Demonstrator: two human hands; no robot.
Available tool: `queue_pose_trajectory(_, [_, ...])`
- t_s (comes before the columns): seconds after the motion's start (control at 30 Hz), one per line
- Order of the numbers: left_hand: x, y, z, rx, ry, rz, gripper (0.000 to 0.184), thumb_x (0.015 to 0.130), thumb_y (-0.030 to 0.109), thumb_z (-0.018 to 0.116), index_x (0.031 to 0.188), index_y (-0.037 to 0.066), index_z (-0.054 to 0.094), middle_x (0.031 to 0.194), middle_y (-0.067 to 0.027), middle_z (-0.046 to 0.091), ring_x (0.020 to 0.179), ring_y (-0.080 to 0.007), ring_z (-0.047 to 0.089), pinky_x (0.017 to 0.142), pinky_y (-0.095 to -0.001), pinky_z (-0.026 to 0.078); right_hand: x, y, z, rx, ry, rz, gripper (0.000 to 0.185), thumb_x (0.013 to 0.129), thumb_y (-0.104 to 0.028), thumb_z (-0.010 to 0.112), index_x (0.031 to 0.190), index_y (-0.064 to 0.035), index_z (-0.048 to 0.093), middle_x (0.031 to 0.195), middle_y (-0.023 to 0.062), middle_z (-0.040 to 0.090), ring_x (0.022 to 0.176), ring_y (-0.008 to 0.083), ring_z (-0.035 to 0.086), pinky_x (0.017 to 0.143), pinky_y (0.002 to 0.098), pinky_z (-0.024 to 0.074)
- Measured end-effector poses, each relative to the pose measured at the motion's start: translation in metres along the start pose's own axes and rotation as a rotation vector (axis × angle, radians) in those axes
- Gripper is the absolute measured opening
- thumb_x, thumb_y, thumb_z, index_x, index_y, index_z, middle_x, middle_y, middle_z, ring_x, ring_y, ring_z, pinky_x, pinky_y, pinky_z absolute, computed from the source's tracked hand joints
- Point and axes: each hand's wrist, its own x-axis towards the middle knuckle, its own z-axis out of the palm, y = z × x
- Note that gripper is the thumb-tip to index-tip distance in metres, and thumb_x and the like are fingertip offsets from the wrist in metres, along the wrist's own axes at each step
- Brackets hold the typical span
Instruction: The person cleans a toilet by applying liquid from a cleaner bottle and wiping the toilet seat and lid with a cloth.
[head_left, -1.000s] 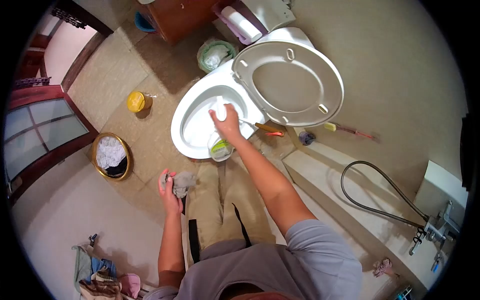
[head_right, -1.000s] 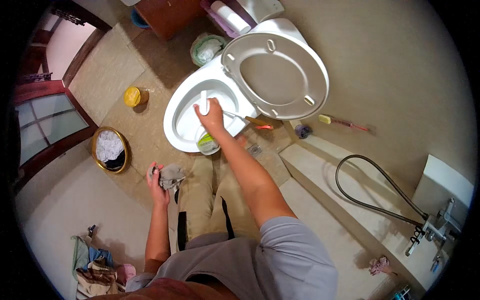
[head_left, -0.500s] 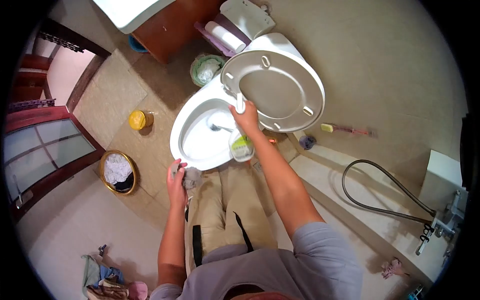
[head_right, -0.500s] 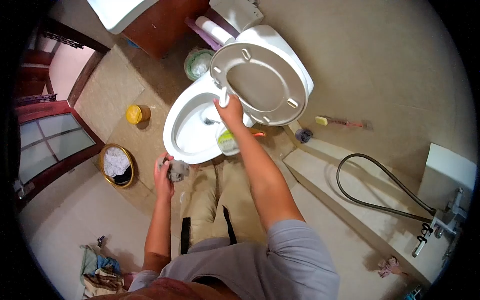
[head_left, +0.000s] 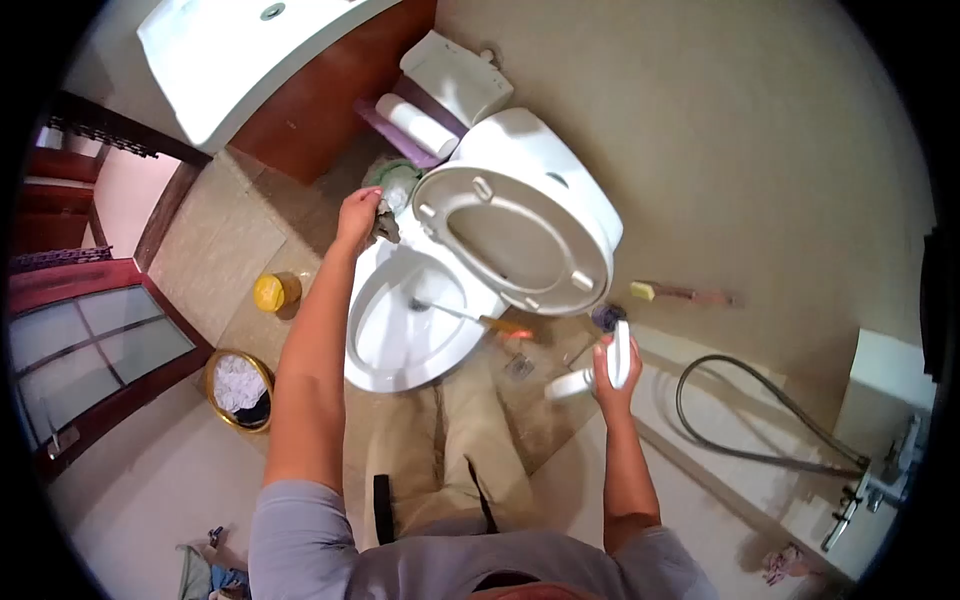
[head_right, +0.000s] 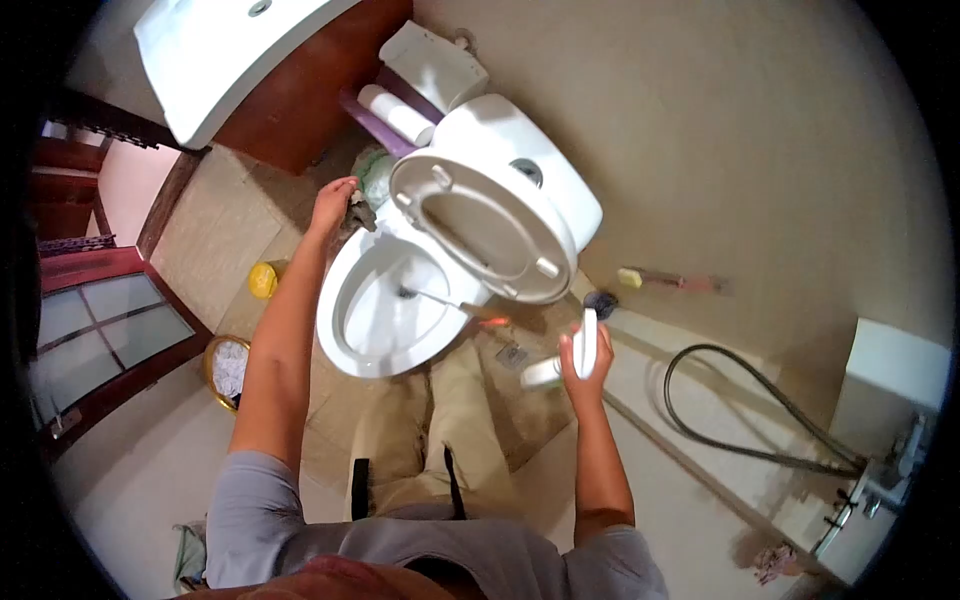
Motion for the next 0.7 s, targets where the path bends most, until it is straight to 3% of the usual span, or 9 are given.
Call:
queue_pose_trajectory(0.07, [0.072,-0.04,0.013,0.053,0.031,-0.081,0.033,0.089,0.017,0.054,0.116,0.0,0.059,0.095,-0.0078,0.063,0.085,-0.0181,0.059,0.073,-0.0305,0.048,0.006,0.018,-0.011,0.03,0.042,0.08,0.021,0.076,-0.007,0.066,0.093,0.0034,0.059,0.085,0.0116,0.056,0.072,0.021,0.055,0.066,0.0311,0.0453])
queue_pose_trajectory(0.13, [0.109,-0.04,0.027,0.158,0.027,-0.21,0.043,0.088,0.012,0.049,0.13,0.003,0.05,0.107,-0.0093,0.062,0.091,-0.0195,0.058,0.076,-0.0332,0.049,0.028,0.026,-0.014,0.013,0.036,0.107,0.019,0.076,-0.007,0.066,0.091,0.0027,0.058,0.084,0.0108,0.055,0.071,0.0206,0.054,0.066,0.031,0.0446])
queue_pose_trajectory(0.23, [0.127,-0.019,0.043,0.208,-0.125,-0.322,0.036,0.08,0.01,0.048,0.112,-0.002,0.059,0.106,-0.0108,0.062,0.099,-0.0219,0.058,0.087,-0.0327,0.044,0.059,0.03,-0.015,-0.012,0.012,0.11,0.017,0.077,-0.008,0.065,0.089,0.0015,0.058,0.082,0.0099,0.053,0.071,0.0201,0.052,0.065,0.0315,0.0432])
queue_pose_trajectory(0.27, [0.15,-0.038,0.039,0.155,-0.286,-0.333,0.042,0.081,0.012,0.049,0.121,0.002,0.053,0.118,-0.0116,0.058,0.108,-0.0232,0.055,0.091,-0.0329,0.043,0.069,0.03,-0.013,-0.027,0.0,0.096,0.017,0.077,-0.009,0.065,0.089,0.0011,0.057,0.082,0.0096,0.053,0.071,0.0199,0.052,0.064,0.0316,0.0427])
queue_pose_trajectory(0.37, [0.119,0.007,0.059,0.045,-0.242,-0.378,0.056,0.081,0.013,0.049,0.137,0.01,0.038,0.129,-0.013,0.05,0.114,-0.0241,0.05,0.093,-0.0343,0.042,0.094,0.041,-0.013,-0.047,-0.057,0.086,0.018,0.078,-0.011,0.065,0.091,-0.0002,0.057,0.082,0.0071,0.052,0.071,0.0161,0.049,0.064,0.029,0.0411])
queue_pose_trajectory(0.4, [0.127,-0.003,0.051,0.153,-0.314,-0.335,0.074,0.082,0.009,0.048,0.148,0.021,0.017,0.142,-0.0138,0.037,0.121,-0.0251,0.044,0.097,-0.0358,0.038,0.101,0.042,-0.013,-0.029,-0.085,0.108,0.019,0.08,-0.011,0.065,0.093,-0.0008,0.057,0.082,0.0052,0.051,0.072,0.0132,0.047,0.065,0.0271,0.0408])
queue_pose_trajectory(0.5, [0.088,0.022,0.059,0.114,-0.272,-0.009,0.083,0.081,0.002,0.047,0.151,0.024,0.007,0.146,-0.0144,0.032,0.122,-0.0258,0.044,0.099,-0.036,0.037,0.125,0.04,-0.007,-0.004,-0.11,0.096,0.019,0.08,-0.01,0.064,0.094,-0.0008,0.056,0.083,0.0036,0.052,0.075,0.0113,0.048,0.068,0.0264,0.0421])
queue_pose_trajectory(0.63, [0.072,0.085,0.077,0.182,-0.464,0.104,0.08,0.079,-0.002,0.046,0.15,0.019,0.016,0.153,-0.0093,0.022,0.14,-0.0196,0.022,0.105,-0.0287,0.027,0.138,0.04,0.005,0.024,-0.105,0.014,0.021,0.077,-0.011,0.067,0.092,0.0004,0.058,0.083,0.0085,0.054,0.073,0.0182,0.052,0.066,0.0316,0.0439])
queue_pose_trajectory(0.7, [0.078,0.091,0.082,0.199,-0.457,0.17,0.071,0.08,-0.002,0.045,0.147,0.016,0.028,0.147,-0.0081,0.031,0.128,-0.0153,0.035,0.1,-0.0251,0.032,0.143,0.036,0.007,0.018,-0.129,-0.007,0.022,0.076,-0.012,0.068,0.091,0.0004,0.058,0.082,0.0103,0.055,0.073,0.0212,0.054,0.067,0.0335,0.0445])
